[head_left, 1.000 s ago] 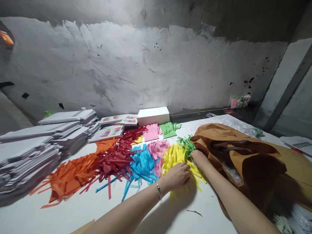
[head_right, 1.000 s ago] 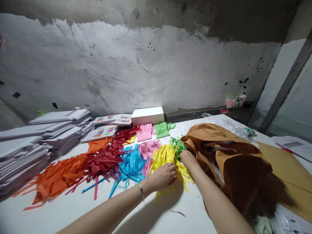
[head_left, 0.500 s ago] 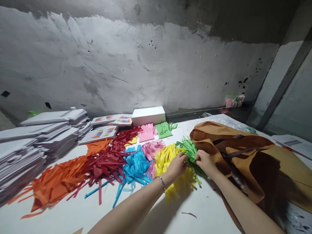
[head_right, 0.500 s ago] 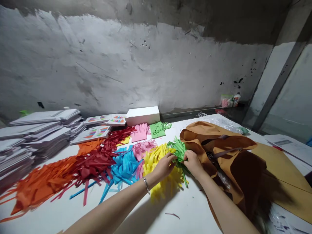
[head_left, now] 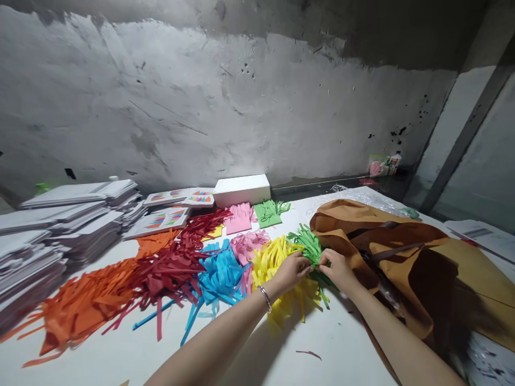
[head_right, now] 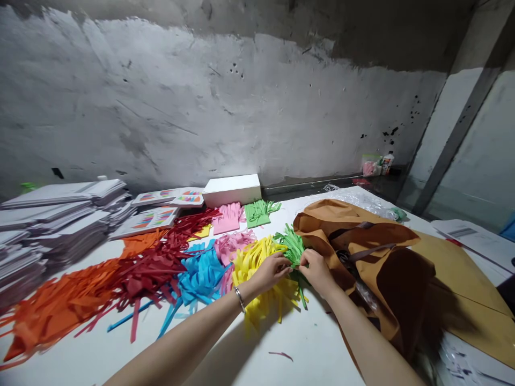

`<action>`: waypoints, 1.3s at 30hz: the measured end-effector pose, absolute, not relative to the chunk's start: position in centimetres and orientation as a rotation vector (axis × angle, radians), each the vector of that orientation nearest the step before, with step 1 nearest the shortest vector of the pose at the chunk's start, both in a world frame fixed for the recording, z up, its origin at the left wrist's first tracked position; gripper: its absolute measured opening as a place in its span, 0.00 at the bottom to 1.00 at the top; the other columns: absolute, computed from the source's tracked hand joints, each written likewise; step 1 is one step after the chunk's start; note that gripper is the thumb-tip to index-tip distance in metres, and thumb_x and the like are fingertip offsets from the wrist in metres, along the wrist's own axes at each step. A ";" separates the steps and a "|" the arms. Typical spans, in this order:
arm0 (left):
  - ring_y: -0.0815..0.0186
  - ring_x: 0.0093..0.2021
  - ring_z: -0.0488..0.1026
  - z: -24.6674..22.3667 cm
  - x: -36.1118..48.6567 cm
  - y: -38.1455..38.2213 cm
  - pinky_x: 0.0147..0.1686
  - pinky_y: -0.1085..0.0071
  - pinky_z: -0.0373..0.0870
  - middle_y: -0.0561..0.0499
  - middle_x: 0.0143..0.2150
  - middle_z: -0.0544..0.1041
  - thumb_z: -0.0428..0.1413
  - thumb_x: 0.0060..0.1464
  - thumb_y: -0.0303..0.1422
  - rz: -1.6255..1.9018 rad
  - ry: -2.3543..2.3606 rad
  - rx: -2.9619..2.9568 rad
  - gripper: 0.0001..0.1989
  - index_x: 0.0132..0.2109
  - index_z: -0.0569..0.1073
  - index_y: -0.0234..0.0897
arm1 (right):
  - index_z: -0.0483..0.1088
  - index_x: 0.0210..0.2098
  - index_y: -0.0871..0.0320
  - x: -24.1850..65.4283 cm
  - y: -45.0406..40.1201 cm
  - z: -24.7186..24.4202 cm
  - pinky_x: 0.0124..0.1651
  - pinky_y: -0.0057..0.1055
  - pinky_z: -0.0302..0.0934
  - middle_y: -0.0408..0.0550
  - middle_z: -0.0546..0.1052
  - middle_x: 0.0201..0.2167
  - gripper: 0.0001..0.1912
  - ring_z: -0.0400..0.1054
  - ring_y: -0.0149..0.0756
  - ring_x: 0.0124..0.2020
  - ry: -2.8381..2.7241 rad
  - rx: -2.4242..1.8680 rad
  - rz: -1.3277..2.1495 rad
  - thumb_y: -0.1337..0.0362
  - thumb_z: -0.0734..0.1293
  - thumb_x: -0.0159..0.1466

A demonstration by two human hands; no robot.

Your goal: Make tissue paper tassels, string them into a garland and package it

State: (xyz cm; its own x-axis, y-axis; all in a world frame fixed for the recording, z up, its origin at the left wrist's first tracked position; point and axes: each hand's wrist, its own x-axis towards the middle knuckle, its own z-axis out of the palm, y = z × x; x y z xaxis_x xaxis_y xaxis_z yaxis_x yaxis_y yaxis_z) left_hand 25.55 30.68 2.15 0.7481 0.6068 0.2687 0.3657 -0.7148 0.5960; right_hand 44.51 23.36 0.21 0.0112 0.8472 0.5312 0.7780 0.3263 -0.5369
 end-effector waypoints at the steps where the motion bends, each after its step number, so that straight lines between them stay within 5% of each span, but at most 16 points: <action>1: 0.62 0.36 0.72 2.2 25.6 30.6 0.35 0.69 0.68 0.47 0.36 0.75 0.58 0.61 0.35 0.622 0.728 2.415 0.09 0.39 0.80 0.35 | 0.71 0.41 0.60 44.5 23.4 0.2 0.39 0.34 0.69 0.44 0.75 0.37 0.12 0.71 0.32 0.35 -1.754 -1.449 0.097 0.56 0.66 0.69; 10: 0.64 0.38 0.74 2.1 25.2 31.5 0.42 0.63 0.72 0.50 0.37 0.77 0.56 0.64 0.36 0.640 0.804 2.303 0.10 0.39 0.76 0.33 | 0.71 0.37 0.60 44.7 22.4 0.5 0.39 0.33 0.68 0.43 0.74 0.34 0.12 0.70 0.31 0.34 -1.691 -1.366 0.053 0.56 0.66 0.69; 17: 0.62 0.38 0.73 2.5 25.8 30.3 0.41 0.67 0.70 0.48 0.39 0.76 0.57 0.57 0.28 0.705 0.812 2.262 0.10 0.44 0.81 0.37 | 0.71 0.35 0.60 44.8 22.3 0.3 0.38 0.32 0.68 0.42 0.74 0.32 0.13 0.71 0.31 0.33 -1.713 -1.330 0.060 0.57 0.66 0.70; 24: 0.63 0.38 0.73 2.5 27.0 30.0 0.41 0.67 0.71 0.49 0.36 0.75 0.60 0.57 0.29 0.670 0.815 2.232 0.04 0.37 0.80 0.34 | 0.71 0.37 0.60 44.7 22.5 -0.2 0.38 0.32 0.68 0.42 0.74 0.34 0.12 0.70 0.31 0.33 -1.721 -1.355 0.027 0.57 0.66 0.70; 39: 0.64 0.39 0.76 -0.1 27.2 31.7 0.40 0.63 0.77 0.49 0.42 0.77 0.57 0.64 0.37 0.413 0.863 2.043 0.11 0.45 0.74 0.32 | 0.71 0.37 0.60 44.4 22.5 -0.5 0.38 0.32 0.68 0.43 0.74 0.34 0.12 0.70 0.31 0.33 -1.772 -1.400 0.059 0.57 0.66 0.69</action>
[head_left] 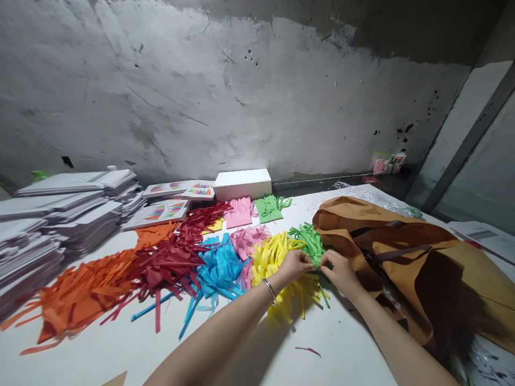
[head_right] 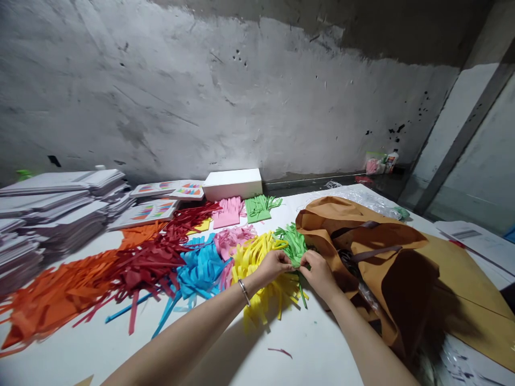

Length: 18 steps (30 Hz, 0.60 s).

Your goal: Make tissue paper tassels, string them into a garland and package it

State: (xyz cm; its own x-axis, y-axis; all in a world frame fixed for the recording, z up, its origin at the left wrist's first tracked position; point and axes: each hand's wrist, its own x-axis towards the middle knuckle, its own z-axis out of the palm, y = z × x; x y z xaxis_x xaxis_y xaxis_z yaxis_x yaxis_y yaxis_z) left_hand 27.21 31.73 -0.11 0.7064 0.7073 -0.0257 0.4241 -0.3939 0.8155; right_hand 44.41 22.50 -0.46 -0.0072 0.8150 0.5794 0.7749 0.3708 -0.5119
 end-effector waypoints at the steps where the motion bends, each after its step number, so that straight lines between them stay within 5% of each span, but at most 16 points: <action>1: 0.64 0.38 0.76 -0.1 27.1 31.8 0.39 0.64 0.77 0.49 0.41 0.77 0.57 0.64 0.37 0.405 0.844 2.032 0.11 0.45 0.74 0.32 | 0.71 0.37 0.60 44.4 22.5 -0.5 0.38 0.32 0.68 0.43 0.74 0.34 0.12 0.70 0.31 0.33 -1.772 -1.403 0.065 0.57 0.66 0.69; 14: 0.64 0.38 0.76 0.9 26.2 32.1 0.39 0.64 0.76 0.50 0.40 0.77 0.58 0.63 0.37 0.381 0.759 2.018 0.11 0.42 0.75 0.32 | 0.70 0.34 0.60 44.4 22.3 -0.1 0.37 0.31 0.67 0.42 0.73 0.32 0.15 0.69 0.31 0.32 -1.704 -1.490 0.155 0.54 0.67 0.68; 18: 0.65 0.37 0.76 0.8 26.5 31.8 0.38 0.65 0.76 0.50 0.39 0.77 0.58 0.64 0.38 0.395 0.801 2.025 0.12 0.42 0.75 0.32 | 0.70 0.36 0.60 43.5 22.1 -0.2 0.31 0.29 0.65 0.38 0.70 0.26 0.16 0.66 0.27 0.25 -1.656 -1.585 0.184 0.52 0.66 0.68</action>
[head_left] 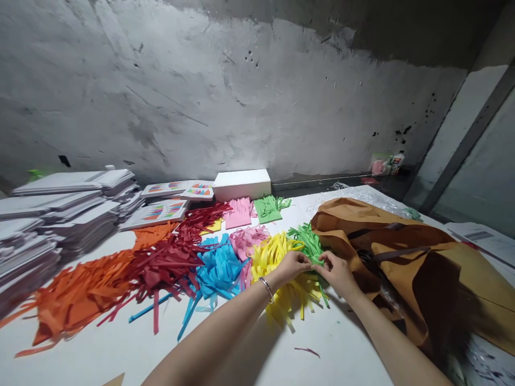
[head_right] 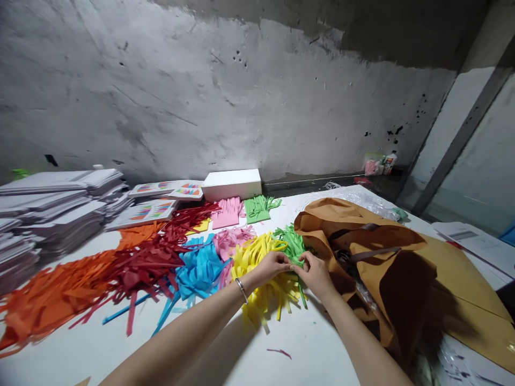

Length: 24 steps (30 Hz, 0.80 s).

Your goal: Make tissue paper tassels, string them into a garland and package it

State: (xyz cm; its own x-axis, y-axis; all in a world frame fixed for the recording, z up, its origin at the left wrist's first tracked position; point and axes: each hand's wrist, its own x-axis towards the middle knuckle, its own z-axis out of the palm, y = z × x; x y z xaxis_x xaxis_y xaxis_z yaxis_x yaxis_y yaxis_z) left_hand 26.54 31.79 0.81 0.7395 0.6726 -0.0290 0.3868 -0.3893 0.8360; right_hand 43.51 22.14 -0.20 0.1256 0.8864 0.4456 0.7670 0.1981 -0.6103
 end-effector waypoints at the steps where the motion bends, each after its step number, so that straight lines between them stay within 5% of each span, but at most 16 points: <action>1: 0.65 0.36 0.76 0.8 26.6 31.7 0.38 0.65 0.76 0.50 0.39 0.77 0.57 0.64 0.38 0.399 0.811 2.027 0.12 0.42 0.75 0.32 | 0.70 0.36 0.60 43.3 22.2 -0.3 0.30 0.28 0.64 0.37 0.70 0.25 0.16 0.65 0.27 0.24 -1.651 -1.605 0.199 0.52 0.66 0.69; 11: 0.63 0.40 0.76 1.0 27.1 31.2 0.40 0.62 0.77 0.48 0.45 0.77 0.57 0.64 0.37 0.534 0.934 2.139 0.12 0.48 0.74 0.33 | 0.72 0.37 0.60 42.8 22.1 -1.1 0.35 0.30 0.69 0.41 0.75 0.32 0.12 0.71 0.28 0.29 -1.561 -1.705 0.253 0.57 0.66 0.70; 19: 0.62 0.44 0.73 1.4 26.9 29.4 0.46 0.62 0.72 0.46 0.47 0.74 0.59 0.60 0.29 0.725 0.888 2.310 0.04 0.42 0.75 0.34 | 0.71 0.35 0.60 42.1 22.0 -0.7 0.32 0.28 0.67 0.39 0.73 0.28 0.13 0.69 0.27 0.26 -1.381 -1.690 0.158 0.56 0.67 0.69; 24: 0.62 0.44 0.75 0.4 26.7 30.8 0.45 0.59 0.75 0.47 0.47 0.76 0.56 0.65 0.36 0.718 0.937 2.339 0.10 0.48 0.74 0.34 | 0.72 0.32 0.57 41.3 19.9 1.9 0.33 0.31 0.64 0.41 0.73 0.24 0.09 0.68 0.32 0.27 -1.193 -1.604 0.033 0.58 0.70 0.62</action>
State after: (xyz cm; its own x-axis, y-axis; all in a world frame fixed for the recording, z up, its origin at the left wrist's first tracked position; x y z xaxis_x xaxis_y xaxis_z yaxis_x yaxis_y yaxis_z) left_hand 26.67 30.84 0.42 0.6211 0.7326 0.2783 0.4594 -0.6281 0.6281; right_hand 41.33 19.92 1.87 0.4955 0.6928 0.5240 0.6630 0.0882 -0.7434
